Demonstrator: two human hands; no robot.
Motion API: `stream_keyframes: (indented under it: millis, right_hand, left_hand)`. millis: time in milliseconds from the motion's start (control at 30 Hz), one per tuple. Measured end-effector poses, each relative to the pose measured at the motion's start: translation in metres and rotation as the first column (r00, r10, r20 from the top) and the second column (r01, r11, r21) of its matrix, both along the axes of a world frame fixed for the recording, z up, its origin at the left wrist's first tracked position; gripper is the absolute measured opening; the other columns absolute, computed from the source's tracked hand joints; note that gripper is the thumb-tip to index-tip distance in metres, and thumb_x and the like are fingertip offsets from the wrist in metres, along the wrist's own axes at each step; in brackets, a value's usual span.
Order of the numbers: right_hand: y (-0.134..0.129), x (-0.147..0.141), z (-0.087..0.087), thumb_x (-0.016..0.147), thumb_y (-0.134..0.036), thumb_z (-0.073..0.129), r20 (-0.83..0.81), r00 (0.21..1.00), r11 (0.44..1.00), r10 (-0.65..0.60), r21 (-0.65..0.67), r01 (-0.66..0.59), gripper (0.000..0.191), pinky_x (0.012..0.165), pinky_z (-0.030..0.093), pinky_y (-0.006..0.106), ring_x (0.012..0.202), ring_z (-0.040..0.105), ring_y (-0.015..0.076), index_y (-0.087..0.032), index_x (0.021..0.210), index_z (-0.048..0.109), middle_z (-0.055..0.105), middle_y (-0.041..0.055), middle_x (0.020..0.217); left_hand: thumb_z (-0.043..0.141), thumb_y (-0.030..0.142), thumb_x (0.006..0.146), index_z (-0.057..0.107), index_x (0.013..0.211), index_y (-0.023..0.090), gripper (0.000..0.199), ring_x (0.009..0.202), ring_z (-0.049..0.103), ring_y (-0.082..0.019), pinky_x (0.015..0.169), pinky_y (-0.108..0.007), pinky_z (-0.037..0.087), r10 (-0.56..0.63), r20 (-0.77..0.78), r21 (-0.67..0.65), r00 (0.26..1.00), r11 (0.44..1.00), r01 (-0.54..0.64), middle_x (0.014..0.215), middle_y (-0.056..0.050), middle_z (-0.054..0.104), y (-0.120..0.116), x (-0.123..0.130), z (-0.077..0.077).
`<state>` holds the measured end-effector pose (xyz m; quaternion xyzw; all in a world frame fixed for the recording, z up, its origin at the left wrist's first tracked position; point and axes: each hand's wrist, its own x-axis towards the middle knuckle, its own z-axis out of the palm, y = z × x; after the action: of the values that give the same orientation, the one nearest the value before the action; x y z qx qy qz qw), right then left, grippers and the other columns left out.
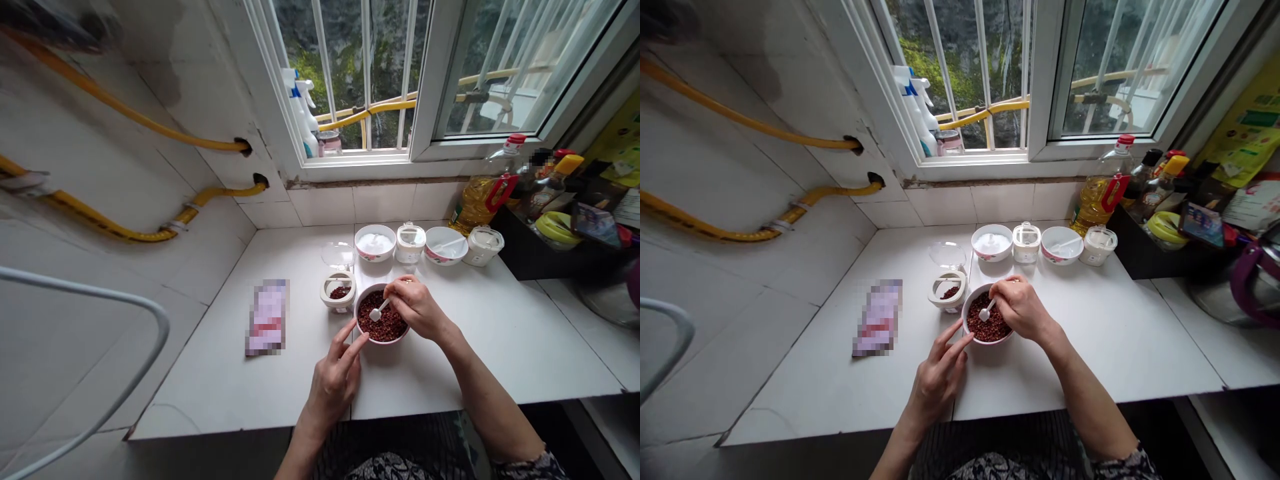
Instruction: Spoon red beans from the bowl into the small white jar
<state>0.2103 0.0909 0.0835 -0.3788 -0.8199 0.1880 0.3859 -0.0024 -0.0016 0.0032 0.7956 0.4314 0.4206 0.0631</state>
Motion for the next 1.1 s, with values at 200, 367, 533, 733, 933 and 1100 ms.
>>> stream_keyframes:
  millis: [200,367,533,733,933,1100]
  right_hand:
    - [0.002,-0.001,-0.005,0.089,-0.012,0.049,-0.071,0.994,0.982,-0.077,-0.177,0.063,0.02,0.08,0.047,0.034,0.078,0.062,0.0208,-0.023,0.077,0.061,0.067,0.0002,0.067]
    - [0.005,0.002,-0.008,0.089,-0.013,0.049,-0.102,0.989,0.968,-0.112,-0.235,0.085,0.02,0.08,0.046,0.035,0.068,0.06,0.0188,-0.023,0.076,0.061,0.063,-0.0029,0.058]
    - [0.005,-0.004,-0.01,0.087,-0.014,0.051,-0.121,0.991,0.962,-0.051,-0.272,0.016,0.019,0.075,0.047,0.033,0.064,0.059,0.018,-0.023,0.074,0.061,0.063,-0.0032,0.057]
    - [0.005,-0.007,-0.009,0.083,-0.019,0.051,-0.291,0.95,0.882,-0.113,-0.47,-0.039,0.014,0.056,0.045,0.026,0.052,0.056,0.0139,-0.022,0.072,0.06,0.061,-0.0043,0.053]
    - [0.008,-0.005,-0.008,0.078,-0.029,0.055,-0.38,0.899,0.816,-0.217,-0.576,-0.047,0.012,0.055,0.044,0.026,0.049,0.054,0.0131,-0.02,0.074,0.063,0.062,-0.004,0.051]
    - [0.01,-0.003,-0.008,0.074,-0.031,0.059,-0.424,0.869,0.781,-0.257,-0.621,-0.071,0.013,0.054,0.045,0.027,0.048,0.055,0.0136,-0.019,0.072,0.064,0.063,-0.0029,0.049]
  left_hand:
    - [0.046,0.004,0.096,0.05,0.14,0.025,0.049,0.104,0.072,-0.017,0.075,-0.022,0.062,0.014,-0.024,0.009,1.0,1.0,-0.013,0.144,-0.015,0.054,0.0,0.0,0.001]
    - [0.046,0.005,0.096,0.049,0.141,0.026,0.049,0.102,0.072,-0.017,0.076,-0.023,0.062,0.013,-0.028,0.001,1.0,1.0,-0.013,0.144,-0.015,0.054,0.0,0.0,0.001]
    - [0.046,0.005,0.097,0.049,0.141,0.026,0.049,0.105,0.072,-0.018,0.076,-0.023,0.062,0.012,-0.023,0.008,1.0,1.0,-0.012,0.144,-0.015,0.054,-0.001,0.001,0.001]
    - [0.046,0.003,0.095,0.048,0.142,0.026,0.052,0.098,0.073,-0.015,0.075,-0.021,0.062,-0.006,-0.008,0.0,1.0,1.0,0.006,0.146,-0.015,0.053,-0.001,0.001,0.002]
    - [0.046,0.003,0.095,0.048,0.142,0.025,0.052,0.092,0.073,-0.013,0.074,-0.021,0.062,-0.016,0.005,-0.003,1.0,1.0,0.016,0.145,-0.016,0.052,0.0,0.001,0.0]
    - [0.045,0.003,0.095,0.046,0.144,0.027,0.055,0.095,0.073,-0.014,0.076,-0.024,0.063,-0.012,0.001,-0.028,1.0,1.0,0.012,0.146,-0.015,0.053,0.0,0.001,-0.002]
